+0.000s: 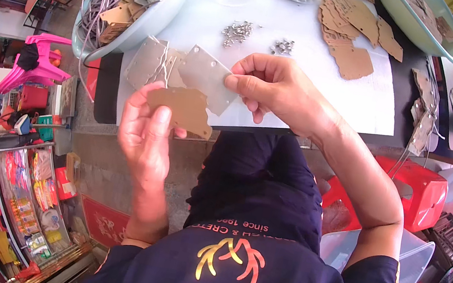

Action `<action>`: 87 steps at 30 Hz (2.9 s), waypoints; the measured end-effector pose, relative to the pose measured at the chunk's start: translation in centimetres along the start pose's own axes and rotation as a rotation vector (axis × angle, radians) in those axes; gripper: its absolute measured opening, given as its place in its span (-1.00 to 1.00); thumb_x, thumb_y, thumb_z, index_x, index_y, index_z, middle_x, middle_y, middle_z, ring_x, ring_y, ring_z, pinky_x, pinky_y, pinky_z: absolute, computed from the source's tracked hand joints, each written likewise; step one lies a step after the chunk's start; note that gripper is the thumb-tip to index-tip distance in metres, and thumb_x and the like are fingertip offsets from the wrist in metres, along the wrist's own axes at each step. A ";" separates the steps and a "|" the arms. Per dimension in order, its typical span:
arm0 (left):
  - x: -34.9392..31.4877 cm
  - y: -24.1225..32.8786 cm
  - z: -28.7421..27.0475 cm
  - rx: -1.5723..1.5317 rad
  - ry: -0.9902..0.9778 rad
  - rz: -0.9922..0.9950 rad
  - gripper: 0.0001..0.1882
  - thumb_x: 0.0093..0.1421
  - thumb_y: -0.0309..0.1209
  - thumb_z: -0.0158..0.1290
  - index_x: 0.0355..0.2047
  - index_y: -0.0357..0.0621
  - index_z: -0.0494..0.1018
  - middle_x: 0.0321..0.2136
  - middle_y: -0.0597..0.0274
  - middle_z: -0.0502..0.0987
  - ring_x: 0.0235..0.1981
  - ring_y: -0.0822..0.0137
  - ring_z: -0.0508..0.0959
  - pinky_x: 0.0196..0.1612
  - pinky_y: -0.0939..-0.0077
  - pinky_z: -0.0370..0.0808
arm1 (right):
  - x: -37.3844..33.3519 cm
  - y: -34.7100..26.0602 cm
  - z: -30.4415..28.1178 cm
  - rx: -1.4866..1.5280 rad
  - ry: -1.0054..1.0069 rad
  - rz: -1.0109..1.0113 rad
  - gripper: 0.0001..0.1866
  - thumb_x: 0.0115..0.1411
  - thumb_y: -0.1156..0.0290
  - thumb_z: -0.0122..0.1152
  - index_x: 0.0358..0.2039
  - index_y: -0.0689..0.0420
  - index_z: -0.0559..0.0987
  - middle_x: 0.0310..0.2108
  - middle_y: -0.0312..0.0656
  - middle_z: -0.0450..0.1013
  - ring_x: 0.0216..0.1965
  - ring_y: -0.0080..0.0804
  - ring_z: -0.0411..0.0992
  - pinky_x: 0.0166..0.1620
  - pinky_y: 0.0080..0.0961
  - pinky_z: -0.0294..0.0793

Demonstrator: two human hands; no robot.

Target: Inserting and attaching metal rivets to leather shoe labels.

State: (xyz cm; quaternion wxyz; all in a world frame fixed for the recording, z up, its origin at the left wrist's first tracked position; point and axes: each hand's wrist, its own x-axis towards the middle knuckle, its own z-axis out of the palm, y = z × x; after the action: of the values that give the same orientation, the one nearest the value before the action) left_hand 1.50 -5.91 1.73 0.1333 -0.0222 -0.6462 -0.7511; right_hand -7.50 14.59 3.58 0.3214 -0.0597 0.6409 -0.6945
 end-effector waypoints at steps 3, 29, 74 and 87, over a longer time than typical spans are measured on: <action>0.6 0.0 0.0 0.006 -0.022 0.097 -0.77 0.24 -0.62 -0.06 -0.08 -0.32 0.34 -0.28 0.05 0.50 -0.42 0.40 0.48 -0.35 0.54 0.43 | -0.4 0.4 -0.6 -0.013 -0.010 0.020 -0.80 0.22 0.33 0.22 -0.28 0.22 0.52 -0.57 -0.38 0.38 -0.56 -0.70 0.34 -0.52 -0.69 0.37; 3.0 -1.7 -1.7 -0.210 -0.501 -0.067 -0.94 0.15 -0.59 0.12 -0.34 -0.26 0.50 0.14 -0.23 0.29 0.03 0.17 0.49 -0.01 0.38 0.53 | -1.4 2.0 -1.6 -0.067 -0.192 -0.181 -0.71 0.33 0.31 0.04 -0.05 0.21 0.55 -0.26 -0.25 0.50 -0.47 -0.69 0.39 -0.42 -0.71 0.45; 0.7 -2.6 4.9 -0.446 -0.146 -0.221 -0.66 0.34 -0.54 -0.16 0.11 -0.35 0.23 0.02 -0.07 0.43 0.04 0.22 0.46 0.14 0.30 0.39 | -2.6 1.7 0.7 -0.914 0.268 -0.594 -0.77 0.06 0.33 0.35 -0.42 0.18 0.49 -0.49 -0.13 0.41 -0.54 -0.23 0.43 -0.46 -0.38 0.40; 1.6 -1.3 3.6 -0.231 -0.291 -0.387 -0.71 0.27 -0.56 -0.10 -0.02 -0.32 0.17 -0.14 -0.11 0.48 -0.25 0.08 0.62 -0.27 0.33 0.64 | -1.8 -0.5 -1.8 -0.708 0.108 -0.410 -0.75 0.11 0.31 0.32 -0.26 0.15 0.55 -0.56 -0.24 0.37 -0.56 -0.40 0.35 -0.44 -0.50 0.37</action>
State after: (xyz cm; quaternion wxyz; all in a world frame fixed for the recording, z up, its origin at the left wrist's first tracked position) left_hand -0.85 -2.47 1.38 -0.1106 -0.0208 -0.5609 -0.8202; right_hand -7.13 17.05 4.30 0.1021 -0.2565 0.8311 -0.4828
